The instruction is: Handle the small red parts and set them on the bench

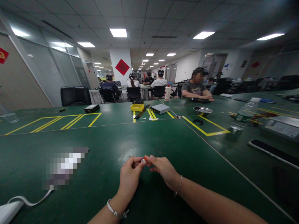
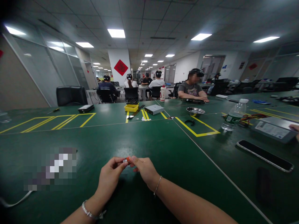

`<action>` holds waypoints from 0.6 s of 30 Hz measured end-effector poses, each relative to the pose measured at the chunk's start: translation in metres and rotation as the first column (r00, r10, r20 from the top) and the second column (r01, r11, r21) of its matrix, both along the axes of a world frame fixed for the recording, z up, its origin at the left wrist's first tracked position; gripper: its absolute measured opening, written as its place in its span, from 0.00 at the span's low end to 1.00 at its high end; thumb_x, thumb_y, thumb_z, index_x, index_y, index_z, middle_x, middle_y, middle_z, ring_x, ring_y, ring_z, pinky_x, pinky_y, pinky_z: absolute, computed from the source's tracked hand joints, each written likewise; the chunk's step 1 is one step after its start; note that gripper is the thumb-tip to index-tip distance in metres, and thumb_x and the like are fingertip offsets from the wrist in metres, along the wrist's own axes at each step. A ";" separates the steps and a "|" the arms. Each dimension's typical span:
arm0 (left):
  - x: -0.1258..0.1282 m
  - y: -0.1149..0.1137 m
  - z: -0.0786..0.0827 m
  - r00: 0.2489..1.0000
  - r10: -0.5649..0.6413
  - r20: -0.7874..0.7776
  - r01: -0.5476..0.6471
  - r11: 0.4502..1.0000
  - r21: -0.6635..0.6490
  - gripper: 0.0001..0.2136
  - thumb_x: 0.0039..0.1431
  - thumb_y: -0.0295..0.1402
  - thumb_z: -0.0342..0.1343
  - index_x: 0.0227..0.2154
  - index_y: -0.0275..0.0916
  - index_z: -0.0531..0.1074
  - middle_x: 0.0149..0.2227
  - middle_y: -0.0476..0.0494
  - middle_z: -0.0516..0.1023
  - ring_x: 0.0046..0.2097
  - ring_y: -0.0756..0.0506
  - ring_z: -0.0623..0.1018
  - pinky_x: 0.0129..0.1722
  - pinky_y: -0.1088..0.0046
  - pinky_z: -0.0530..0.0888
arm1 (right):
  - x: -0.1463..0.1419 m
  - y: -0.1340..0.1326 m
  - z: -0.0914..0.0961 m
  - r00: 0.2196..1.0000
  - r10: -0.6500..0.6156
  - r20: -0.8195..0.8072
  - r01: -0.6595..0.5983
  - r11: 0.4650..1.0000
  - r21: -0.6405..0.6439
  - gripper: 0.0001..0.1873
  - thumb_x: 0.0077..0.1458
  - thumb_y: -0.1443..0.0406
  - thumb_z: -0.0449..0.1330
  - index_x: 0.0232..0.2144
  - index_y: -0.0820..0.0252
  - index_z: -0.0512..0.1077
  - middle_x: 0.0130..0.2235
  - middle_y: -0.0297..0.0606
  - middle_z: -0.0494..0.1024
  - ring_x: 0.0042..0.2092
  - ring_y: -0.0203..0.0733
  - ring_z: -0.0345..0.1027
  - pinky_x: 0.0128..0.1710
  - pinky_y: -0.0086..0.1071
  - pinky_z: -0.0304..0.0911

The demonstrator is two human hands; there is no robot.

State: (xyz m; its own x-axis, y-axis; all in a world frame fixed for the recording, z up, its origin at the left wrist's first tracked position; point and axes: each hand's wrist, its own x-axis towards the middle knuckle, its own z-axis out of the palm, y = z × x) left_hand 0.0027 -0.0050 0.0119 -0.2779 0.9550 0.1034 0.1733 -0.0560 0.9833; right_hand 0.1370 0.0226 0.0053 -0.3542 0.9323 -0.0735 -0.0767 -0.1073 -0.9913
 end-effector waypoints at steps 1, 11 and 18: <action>0.000 0.001 -0.001 1.000 -0.002 0.001 0.002 1.000 -0.002 0.07 0.42 0.34 0.59 0.26 0.38 0.71 0.25 0.49 0.76 0.29 0.48 0.75 0.31 0.73 0.69 | 0.000 0.000 0.000 1.000 0.012 0.004 -0.012 1.000 -0.002 0.24 0.46 0.50 0.54 0.34 0.62 0.75 0.35 0.43 0.75 0.38 0.41 0.65 0.34 0.33 0.59; -0.002 0.004 -0.008 0.968 0.021 -0.251 -0.002 0.997 0.078 0.08 0.45 0.37 0.56 0.26 0.38 0.69 0.24 0.51 0.72 0.28 0.49 0.72 0.29 0.72 0.68 | 0.000 -0.002 0.000 1.000 0.012 0.022 -0.013 0.999 0.041 0.23 0.46 0.51 0.54 0.34 0.64 0.74 0.35 0.42 0.75 0.39 0.41 0.65 0.36 0.33 0.60; 0.000 0.006 -0.018 0.885 -0.084 -0.459 0.168 0.975 0.145 0.10 0.41 0.31 0.57 0.30 0.40 0.66 0.33 0.49 0.71 0.35 0.47 0.71 0.35 0.69 0.68 | 0.001 0.011 0.001 0.996 -0.088 0.034 0.087 0.995 0.038 0.13 0.38 0.62 0.61 0.30 0.63 0.72 0.29 0.37 0.74 0.31 0.36 0.66 0.32 0.30 0.60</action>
State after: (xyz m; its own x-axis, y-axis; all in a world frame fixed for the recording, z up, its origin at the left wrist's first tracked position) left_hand 0.0031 0.0007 -0.0063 -0.0407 0.9333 0.3568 0.5716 -0.2711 0.7745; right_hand 0.1378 0.0332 0.0059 -0.2688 0.9619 -0.0500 -0.0488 -0.0654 -0.9967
